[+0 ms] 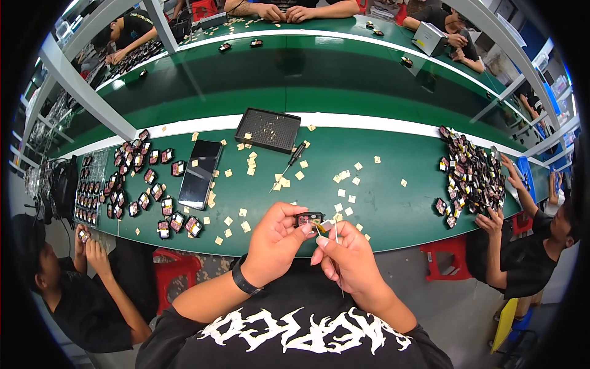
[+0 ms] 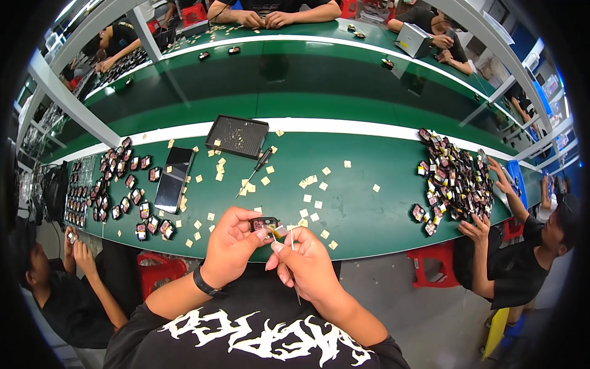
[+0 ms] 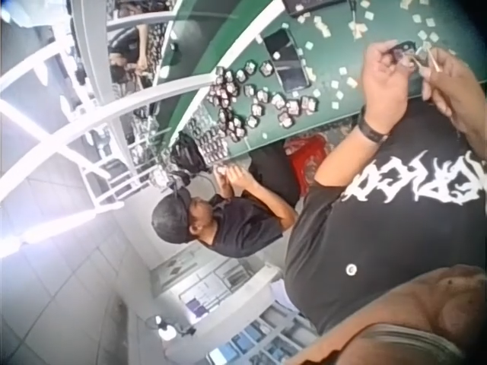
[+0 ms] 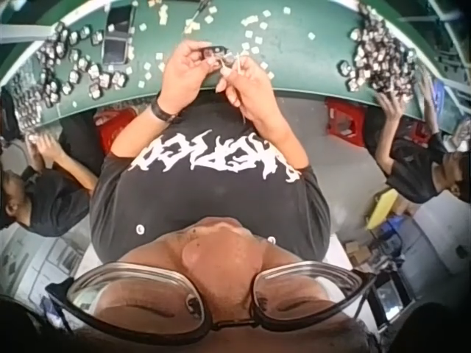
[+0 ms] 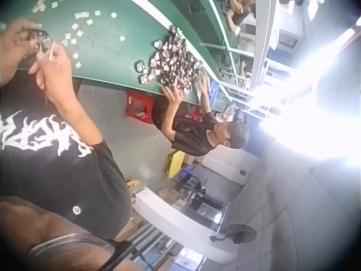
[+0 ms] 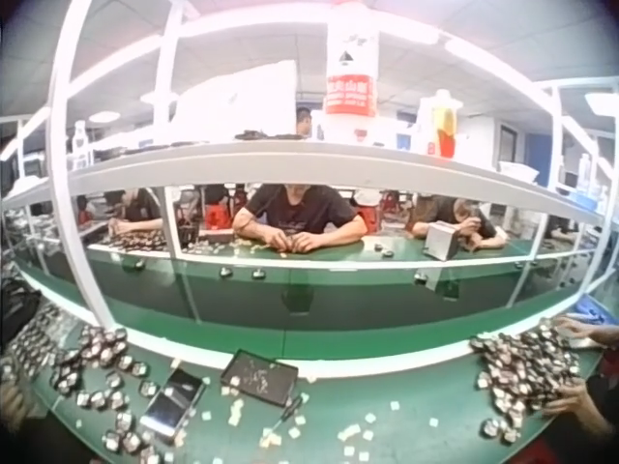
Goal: Assembling small electronic components, likely smartwatch parts, onto circuit boards or casings.
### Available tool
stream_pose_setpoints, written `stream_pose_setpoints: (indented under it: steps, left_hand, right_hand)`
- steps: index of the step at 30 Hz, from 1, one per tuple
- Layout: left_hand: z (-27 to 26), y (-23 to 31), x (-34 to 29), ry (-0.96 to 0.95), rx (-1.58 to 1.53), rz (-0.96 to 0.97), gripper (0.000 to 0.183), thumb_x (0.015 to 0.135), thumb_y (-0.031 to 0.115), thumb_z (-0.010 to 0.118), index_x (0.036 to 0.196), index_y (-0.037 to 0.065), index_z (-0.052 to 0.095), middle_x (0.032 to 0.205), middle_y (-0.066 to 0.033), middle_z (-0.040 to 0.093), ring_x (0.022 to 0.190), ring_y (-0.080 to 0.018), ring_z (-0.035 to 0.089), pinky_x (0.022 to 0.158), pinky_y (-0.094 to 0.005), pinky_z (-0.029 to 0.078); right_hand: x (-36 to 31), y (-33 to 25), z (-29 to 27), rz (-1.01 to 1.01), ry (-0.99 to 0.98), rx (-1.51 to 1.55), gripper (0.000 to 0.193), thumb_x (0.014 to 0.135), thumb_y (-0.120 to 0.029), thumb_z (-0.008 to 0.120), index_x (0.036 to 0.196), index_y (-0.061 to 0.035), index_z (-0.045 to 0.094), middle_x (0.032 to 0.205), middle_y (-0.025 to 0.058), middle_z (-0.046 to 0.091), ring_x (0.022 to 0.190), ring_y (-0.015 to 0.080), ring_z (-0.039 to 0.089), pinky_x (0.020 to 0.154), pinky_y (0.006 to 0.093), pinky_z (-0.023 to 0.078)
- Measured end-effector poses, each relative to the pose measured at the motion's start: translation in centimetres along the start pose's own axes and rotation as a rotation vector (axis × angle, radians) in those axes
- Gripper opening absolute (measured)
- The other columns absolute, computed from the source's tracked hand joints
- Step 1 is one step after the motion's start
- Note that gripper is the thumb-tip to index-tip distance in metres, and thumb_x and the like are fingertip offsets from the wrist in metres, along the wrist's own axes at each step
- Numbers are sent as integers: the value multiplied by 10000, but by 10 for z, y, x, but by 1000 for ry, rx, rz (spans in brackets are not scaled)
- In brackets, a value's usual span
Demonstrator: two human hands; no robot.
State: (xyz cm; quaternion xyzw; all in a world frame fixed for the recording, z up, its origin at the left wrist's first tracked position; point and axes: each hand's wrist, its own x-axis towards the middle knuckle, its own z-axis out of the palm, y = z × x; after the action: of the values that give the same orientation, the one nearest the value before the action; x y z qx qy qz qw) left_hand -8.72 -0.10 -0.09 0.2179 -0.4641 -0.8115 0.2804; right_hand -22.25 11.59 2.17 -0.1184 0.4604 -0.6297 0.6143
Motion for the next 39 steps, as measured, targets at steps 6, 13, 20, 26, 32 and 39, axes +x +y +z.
stream_pose_setpoints:
  steps: [6, 13, 20, 26, 32, 39]
  left_hand:
    - [2, -9, -4, 52, -5, 49, 263, 970, -51, 574, 1215, -10, 484, 1156, -156, 641, 1072, -210, 667, 927, -336, 570]
    - [8, 2, 0, 118, -156, -156, 266, 968, -62, 557, 1212, 0, 471, 1094, -123, 633, 1062, -232, 678, 934, -347, 584]
    - [2, 7, 0, 100, -211, -285, 227, 963, -58, 573, 1156, 10, 475, 1108, -105, 606, 1057, -251, 679, 935, -371, 605]
    - [0, 2, -6, 124, -82, -187, 289, 990, -5, 582, 1268, -7, 503, 1196, -103, 608, 1055, -174, 654, 933, -310, 552]
    - [2, 13, -1, 165, -37, -179, 256, 978, -4, 602, 1224, 17, 538, 1151, -88, 673, 1000, -145, 667, 882, -303, 575]
    - [7, 14, -3, 74, -111, -55, 322, 958, -37, 613, 1260, 4, 512, 1165, -106, 640, 1073, -178, 663, 911, -326, 587]
  right_hand:
    - [-1, 7, 11, -75, 118, -17, 191, 994, -79, 605, 964, -82, 417, 739, 122, 660, 436, 71, 481, 361, 215, 332]
    - [8, 26, -1, -329, 193, -390, 195, 995, -46, 604, 978, -88, 414, 779, 107, 655, 492, 56, 491, 412, 196, 357]
    - [8, 26, -24, -441, 125, -442, 230, 1009, -94, 605, 1168, -17, 459, 927, 79, 668, 699, 47, 546, 568, 204, 431]
    - [-10, 13, -12, -270, 49, -311, 207, 1039, -126, 543, 1182, -40, 421, 947, 97, 672, 687, 62, 524, 589, 213, 431]
    - [-15, 0, -7, -92, -15, -146, 170, 1023, -69, 532, 1108, -79, 386, 982, 191, 694, 585, 85, 549, 506, 214, 449]
    - [-16, -12, 5, -11, -90, 33, 168, 1008, -65, 560, 1036, -109, 400, 905, 284, 687, 416, 58, 441, 361, 190, 307]
